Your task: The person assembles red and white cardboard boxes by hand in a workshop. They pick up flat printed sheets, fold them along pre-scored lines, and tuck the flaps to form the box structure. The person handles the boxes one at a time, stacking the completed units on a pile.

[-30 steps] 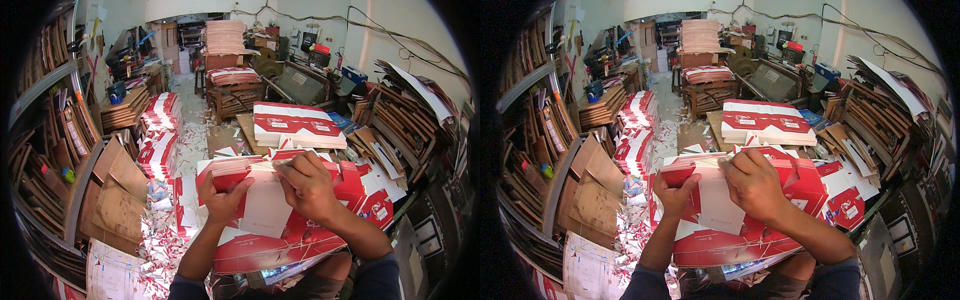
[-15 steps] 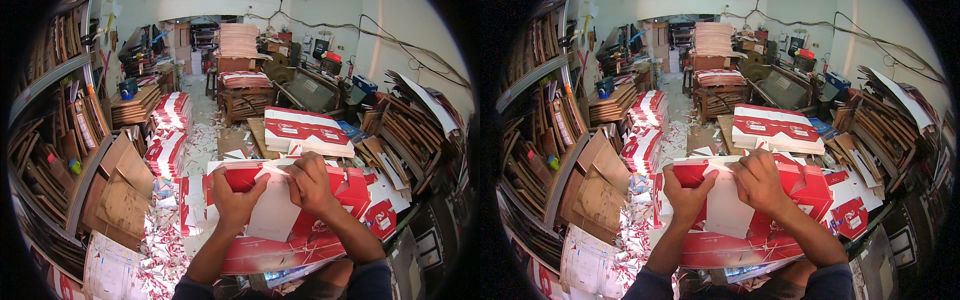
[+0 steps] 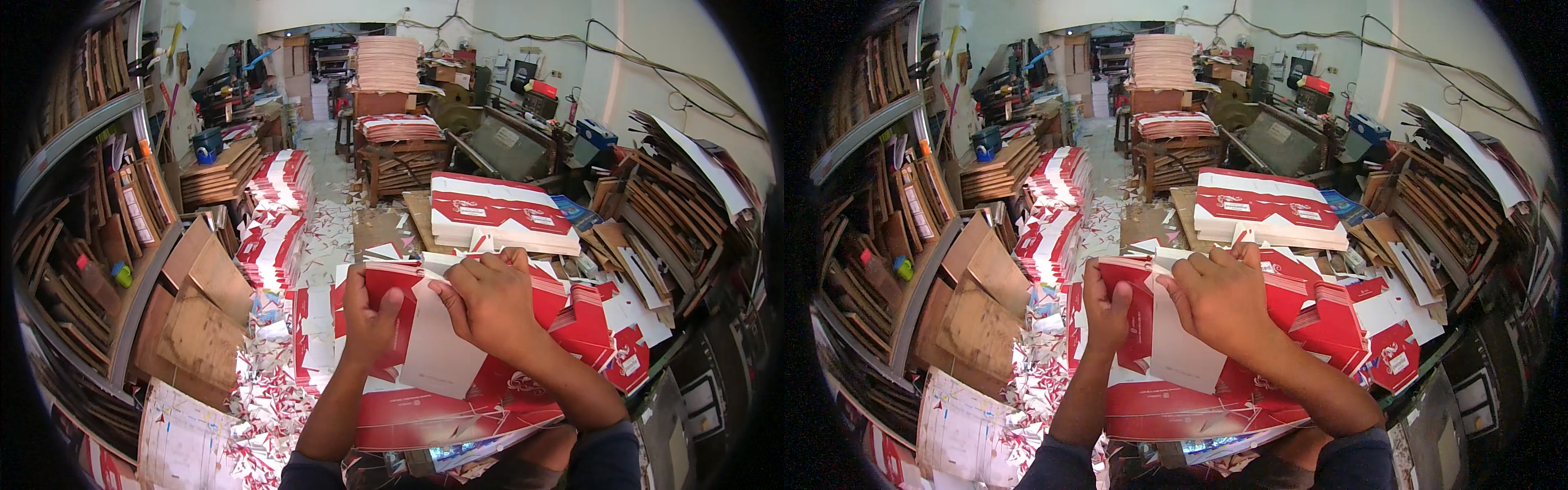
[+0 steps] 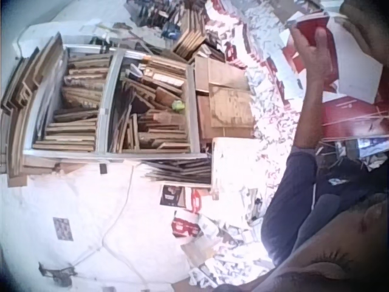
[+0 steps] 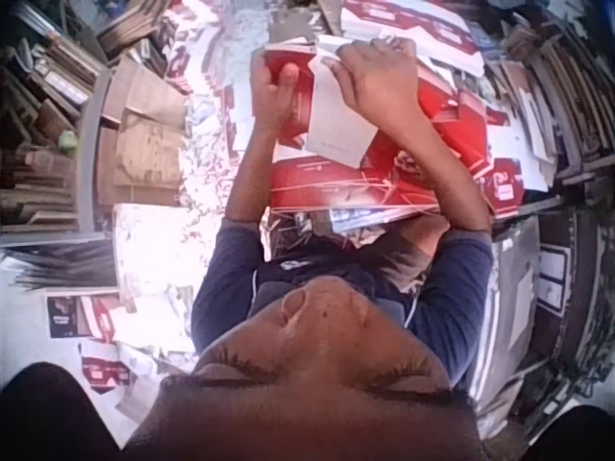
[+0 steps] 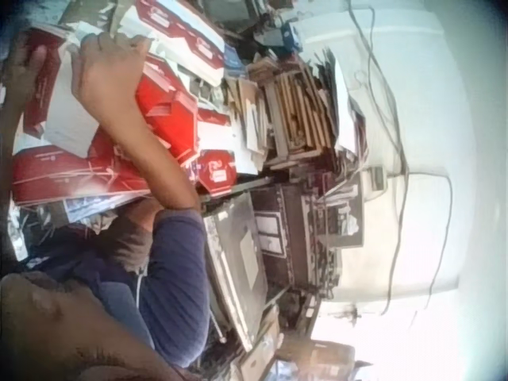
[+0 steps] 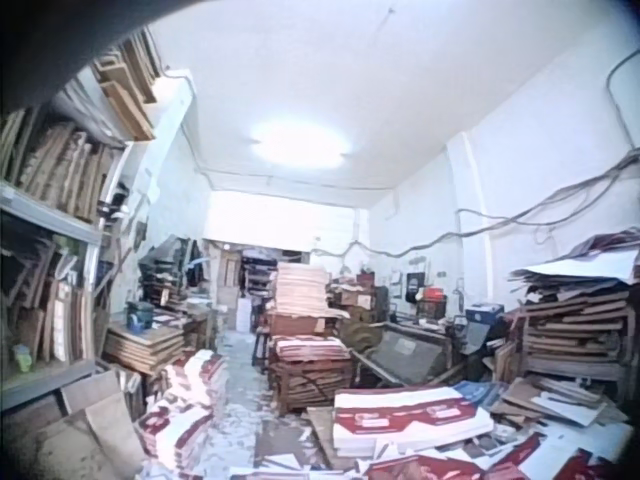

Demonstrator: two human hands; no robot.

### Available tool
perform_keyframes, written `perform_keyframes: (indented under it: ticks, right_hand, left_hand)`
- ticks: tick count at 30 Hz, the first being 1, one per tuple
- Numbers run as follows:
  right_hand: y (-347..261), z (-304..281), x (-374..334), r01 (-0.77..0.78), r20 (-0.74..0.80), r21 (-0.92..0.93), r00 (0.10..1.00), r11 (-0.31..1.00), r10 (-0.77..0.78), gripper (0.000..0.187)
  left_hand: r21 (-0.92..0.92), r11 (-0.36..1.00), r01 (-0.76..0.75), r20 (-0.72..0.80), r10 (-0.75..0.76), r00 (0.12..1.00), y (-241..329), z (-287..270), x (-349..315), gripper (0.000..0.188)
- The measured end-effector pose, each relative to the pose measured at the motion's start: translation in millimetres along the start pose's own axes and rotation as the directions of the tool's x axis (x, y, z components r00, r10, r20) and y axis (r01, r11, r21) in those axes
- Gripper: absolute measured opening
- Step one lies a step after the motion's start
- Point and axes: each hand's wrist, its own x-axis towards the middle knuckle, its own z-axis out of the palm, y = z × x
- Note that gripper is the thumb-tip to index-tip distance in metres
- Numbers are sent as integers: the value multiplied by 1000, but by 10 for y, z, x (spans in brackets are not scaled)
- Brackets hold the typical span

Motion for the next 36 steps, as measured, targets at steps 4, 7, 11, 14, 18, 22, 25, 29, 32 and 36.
perform_keyframes:
  ticks: [4,7,11,14,18,22,25,29,32,36]
  right_hand:
    - [7,27,-27,70,-5,-15,998,997,-70,18]
    - [123,39,-122,211,-6,-8,978,978,-211,20]
    - [-83,-31,-171,378,-102,244,926,893,-364,21]
    - [16,-59,-92,241,-6,220,969,945,-246,22]
    - [66,-175,-99,51,92,287,992,957,-81,29]
    - [139,-186,-20,-45,146,292,989,955,2,39]
    - [92,-291,114,-199,159,298,975,934,157,40]
    - [-2,-218,245,-304,275,148,927,941,256,38]
    - [-3,-172,210,-243,242,112,947,964,210,33]
    - [-156,-223,164,-193,195,113,966,975,169,30]
  left_hand:
    - [129,990,61,-45,-55,997,116,58,42,38]
    - [161,981,107,-95,-93,991,68,58,88,29]
    - [-56,977,206,-177,-213,961,-335,-70,294,23]
    - [-62,973,221,-141,-228,963,-123,-7,257,26]
    - [-93,969,228,-13,-230,973,-197,-83,255,31]
    - [-88,970,225,151,-210,966,-168,-162,243,42]
    - [4,992,125,68,-125,990,-123,-76,212,44]
    - [-28,994,101,8,-101,995,-82,-17,188,41]
    - [29,991,132,-64,-130,989,-21,46,179,38]
    - [144,977,157,-132,-138,982,152,90,148,37]
